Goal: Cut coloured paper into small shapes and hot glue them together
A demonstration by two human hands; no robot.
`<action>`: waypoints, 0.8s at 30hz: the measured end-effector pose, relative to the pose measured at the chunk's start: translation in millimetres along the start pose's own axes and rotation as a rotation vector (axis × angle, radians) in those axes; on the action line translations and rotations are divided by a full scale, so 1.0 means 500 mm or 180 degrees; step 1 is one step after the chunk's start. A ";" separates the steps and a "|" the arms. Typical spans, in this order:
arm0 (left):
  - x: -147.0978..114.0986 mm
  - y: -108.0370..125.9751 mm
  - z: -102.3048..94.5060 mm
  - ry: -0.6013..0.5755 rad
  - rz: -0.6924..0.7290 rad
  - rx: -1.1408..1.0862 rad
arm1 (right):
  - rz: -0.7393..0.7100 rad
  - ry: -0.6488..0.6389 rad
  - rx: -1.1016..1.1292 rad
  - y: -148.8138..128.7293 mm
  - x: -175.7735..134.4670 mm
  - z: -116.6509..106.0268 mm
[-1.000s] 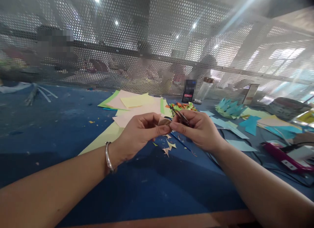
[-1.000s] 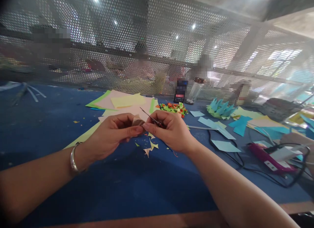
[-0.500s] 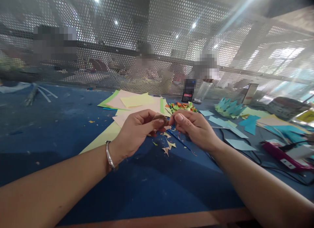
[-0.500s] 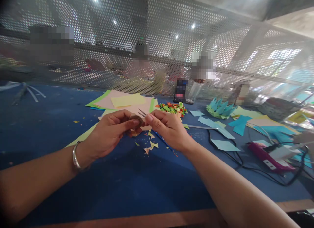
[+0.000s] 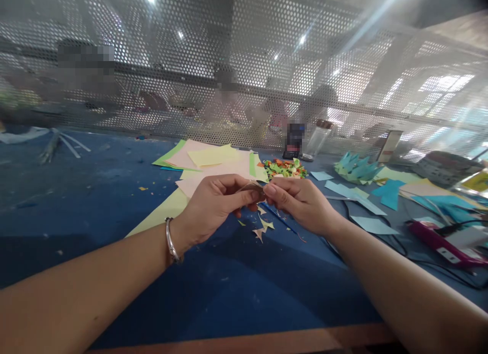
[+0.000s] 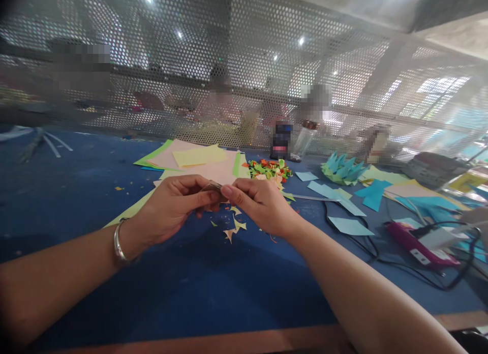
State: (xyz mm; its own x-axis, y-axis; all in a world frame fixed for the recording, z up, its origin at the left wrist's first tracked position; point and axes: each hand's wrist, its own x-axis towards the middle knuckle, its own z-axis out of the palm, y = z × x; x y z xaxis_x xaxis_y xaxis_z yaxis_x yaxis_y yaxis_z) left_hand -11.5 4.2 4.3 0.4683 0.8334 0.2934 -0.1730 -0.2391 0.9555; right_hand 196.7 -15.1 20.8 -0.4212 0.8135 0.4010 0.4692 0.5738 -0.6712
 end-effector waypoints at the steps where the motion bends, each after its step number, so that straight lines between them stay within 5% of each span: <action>1: 0.000 0.001 0.000 -0.0011 -0.0004 -0.0005 | -0.0020 -0.0017 0.0020 0.000 0.000 0.000; 24: 0.002 0.010 -0.006 -0.0119 -0.0389 -0.0158 | 0.0100 -0.0191 0.0153 -0.003 0.000 -0.006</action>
State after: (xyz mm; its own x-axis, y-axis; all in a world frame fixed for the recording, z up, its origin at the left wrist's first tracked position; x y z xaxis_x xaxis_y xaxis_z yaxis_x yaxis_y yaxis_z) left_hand -14.5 5.4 9.2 0.5203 0.8355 0.1769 -0.1549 -0.1114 0.9816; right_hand 198.4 -15.6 23.5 -0.4533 0.8230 0.3423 0.4458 0.5419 -0.7125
